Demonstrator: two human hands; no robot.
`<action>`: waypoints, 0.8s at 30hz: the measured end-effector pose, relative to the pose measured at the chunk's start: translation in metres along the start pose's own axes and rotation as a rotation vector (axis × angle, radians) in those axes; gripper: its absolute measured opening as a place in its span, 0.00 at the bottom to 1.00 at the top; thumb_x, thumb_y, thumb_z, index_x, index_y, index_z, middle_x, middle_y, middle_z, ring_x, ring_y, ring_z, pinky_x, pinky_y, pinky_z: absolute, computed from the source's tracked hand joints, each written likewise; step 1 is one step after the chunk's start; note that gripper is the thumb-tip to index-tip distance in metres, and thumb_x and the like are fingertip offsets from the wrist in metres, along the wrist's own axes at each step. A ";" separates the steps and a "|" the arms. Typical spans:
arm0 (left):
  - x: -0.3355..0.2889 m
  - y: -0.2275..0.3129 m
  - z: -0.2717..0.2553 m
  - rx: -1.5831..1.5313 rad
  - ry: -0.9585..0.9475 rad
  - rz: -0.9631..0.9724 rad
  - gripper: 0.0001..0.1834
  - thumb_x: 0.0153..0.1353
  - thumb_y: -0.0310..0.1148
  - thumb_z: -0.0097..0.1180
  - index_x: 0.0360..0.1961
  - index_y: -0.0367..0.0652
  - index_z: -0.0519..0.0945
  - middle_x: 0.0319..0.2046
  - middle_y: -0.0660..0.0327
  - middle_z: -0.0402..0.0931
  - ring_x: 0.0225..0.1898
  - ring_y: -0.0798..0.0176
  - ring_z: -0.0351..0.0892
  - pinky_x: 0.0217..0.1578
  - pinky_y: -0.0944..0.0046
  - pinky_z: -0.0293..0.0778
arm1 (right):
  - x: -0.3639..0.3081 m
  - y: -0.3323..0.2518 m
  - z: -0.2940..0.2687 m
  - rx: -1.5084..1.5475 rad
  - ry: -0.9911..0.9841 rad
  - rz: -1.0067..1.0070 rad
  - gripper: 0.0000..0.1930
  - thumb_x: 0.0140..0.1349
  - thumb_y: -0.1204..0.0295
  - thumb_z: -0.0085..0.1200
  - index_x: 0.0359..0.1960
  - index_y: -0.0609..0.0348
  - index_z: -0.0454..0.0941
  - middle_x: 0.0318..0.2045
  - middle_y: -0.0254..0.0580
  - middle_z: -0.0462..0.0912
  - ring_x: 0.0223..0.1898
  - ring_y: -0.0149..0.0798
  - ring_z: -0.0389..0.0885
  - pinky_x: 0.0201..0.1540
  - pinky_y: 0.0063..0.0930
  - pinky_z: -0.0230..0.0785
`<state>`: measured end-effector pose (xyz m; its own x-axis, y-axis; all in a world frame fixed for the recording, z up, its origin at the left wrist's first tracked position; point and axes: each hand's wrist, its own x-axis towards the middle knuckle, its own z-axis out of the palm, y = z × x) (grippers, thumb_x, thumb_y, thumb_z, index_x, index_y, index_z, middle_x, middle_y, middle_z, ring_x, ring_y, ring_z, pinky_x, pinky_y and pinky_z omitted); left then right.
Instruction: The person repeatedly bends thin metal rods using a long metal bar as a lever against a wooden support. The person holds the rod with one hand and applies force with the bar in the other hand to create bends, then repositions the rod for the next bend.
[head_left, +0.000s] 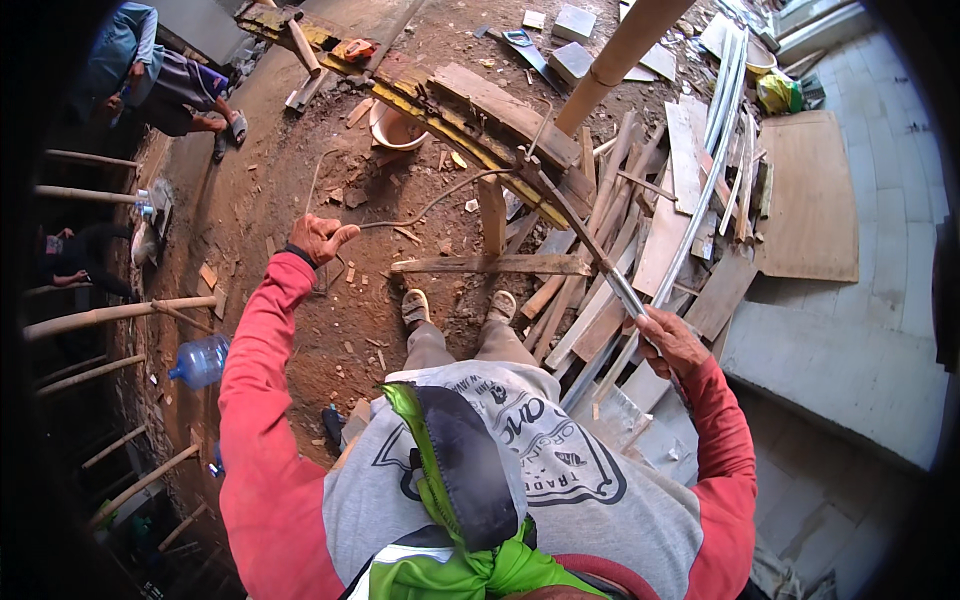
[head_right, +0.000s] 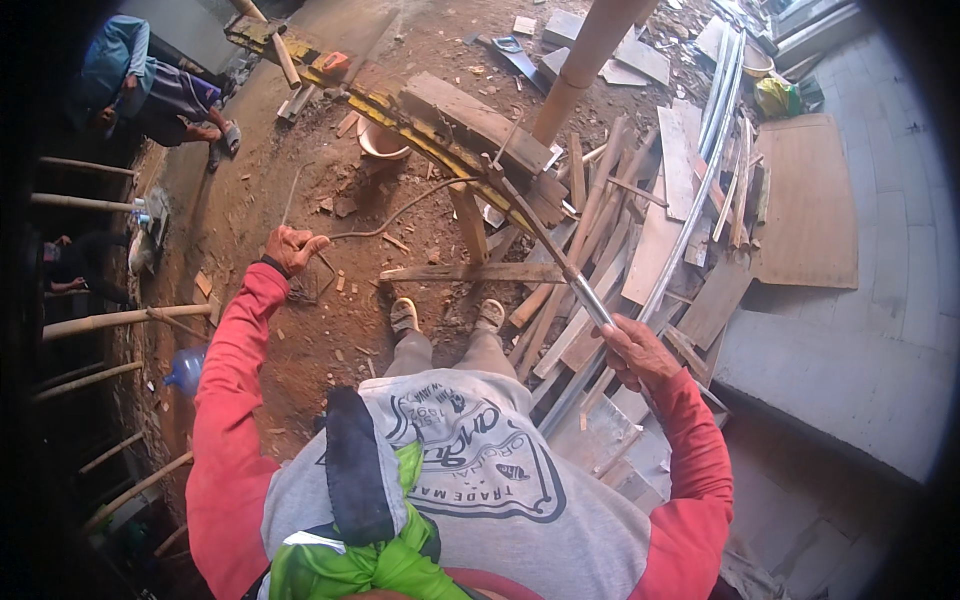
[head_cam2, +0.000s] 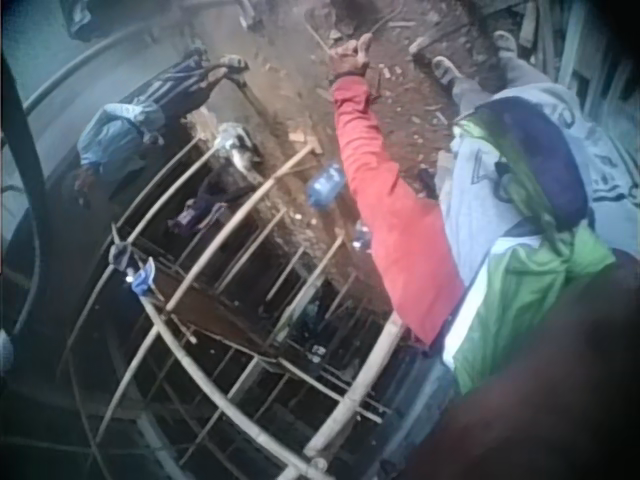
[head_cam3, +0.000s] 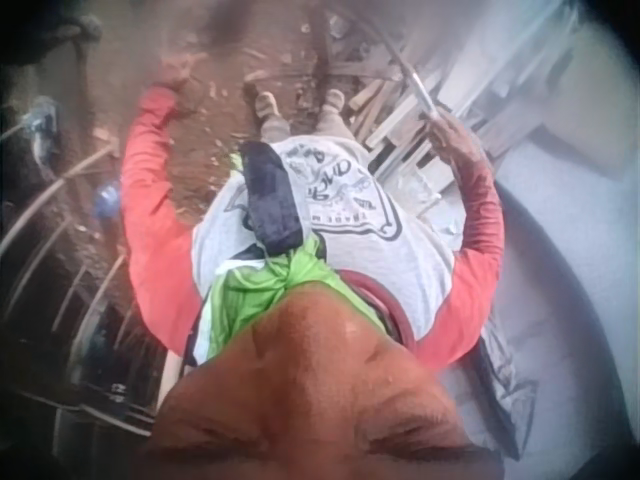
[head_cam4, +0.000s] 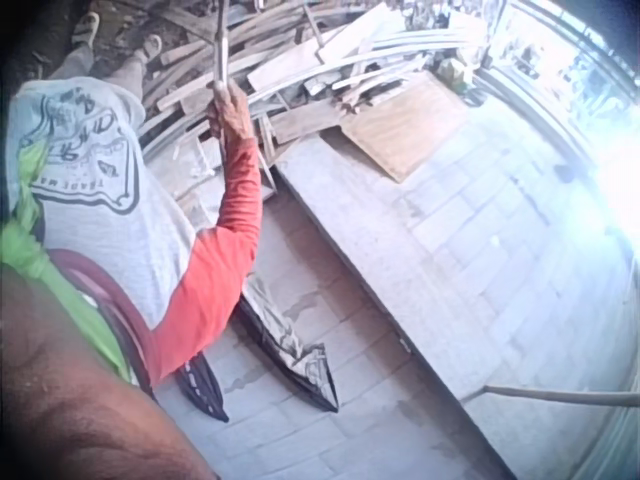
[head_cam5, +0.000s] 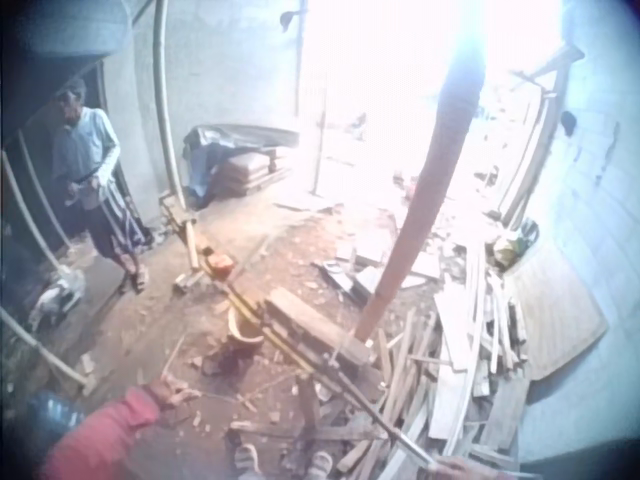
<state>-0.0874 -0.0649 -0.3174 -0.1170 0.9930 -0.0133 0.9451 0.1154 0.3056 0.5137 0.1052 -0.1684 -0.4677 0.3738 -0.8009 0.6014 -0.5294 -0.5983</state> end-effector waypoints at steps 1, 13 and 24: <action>0.001 -0.004 0.000 -0.006 -0.003 0.005 0.38 0.64 0.66 0.51 0.12 0.40 0.71 0.11 0.52 0.64 0.14 0.50 0.64 0.20 0.52 0.64 | 0.001 -0.002 -0.002 -0.019 -0.006 -0.007 0.23 0.72 0.47 0.47 0.45 0.57 0.72 0.14 0.25 0.60 0.11 0.23 0.57 0.10 0.21 0.49; -0.040 0.027 0.019 -0.073 0.029 -0.186 0.35 0.66 0.59 0.52 0.13 0.39 0.71 0.11 0.52 0.62 0.13 0.55 0.61 0.18 0.54 0.62 | 0.020 0.029 0.040 0.104 0.012 0.043 0.16 0.73 0.52 0.47 0.40 0.52 0.69 0.14 0.23 0.61 0.09 0.23 0.57 0.09 0.23 0.52; -0.100 0.216 0.046 -0.179 -0.064 -0.774 0.37 0.69 0.65 0.40 0.26 0.42 0.83 0.23 0.43 0.79 0.31 0.33 0.80 0.33 0.39 0.73 | 0.047 0.069 0.091 0.021 0.162 -0.114 0.15 0.73 0.56 0.48 0.37 0.55 0.69 0.17 0.33 0.67 0.13 0.31 0.67 0.16 0.30 0.61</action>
<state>0.1420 -0.1386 -0.2939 -0.6973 0.6327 -0.3369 0.5391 0.7726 0.3353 0.4742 0.0169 -0.2454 -0.4203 0.5490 -0.7225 0.5363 -0.4920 -0.6858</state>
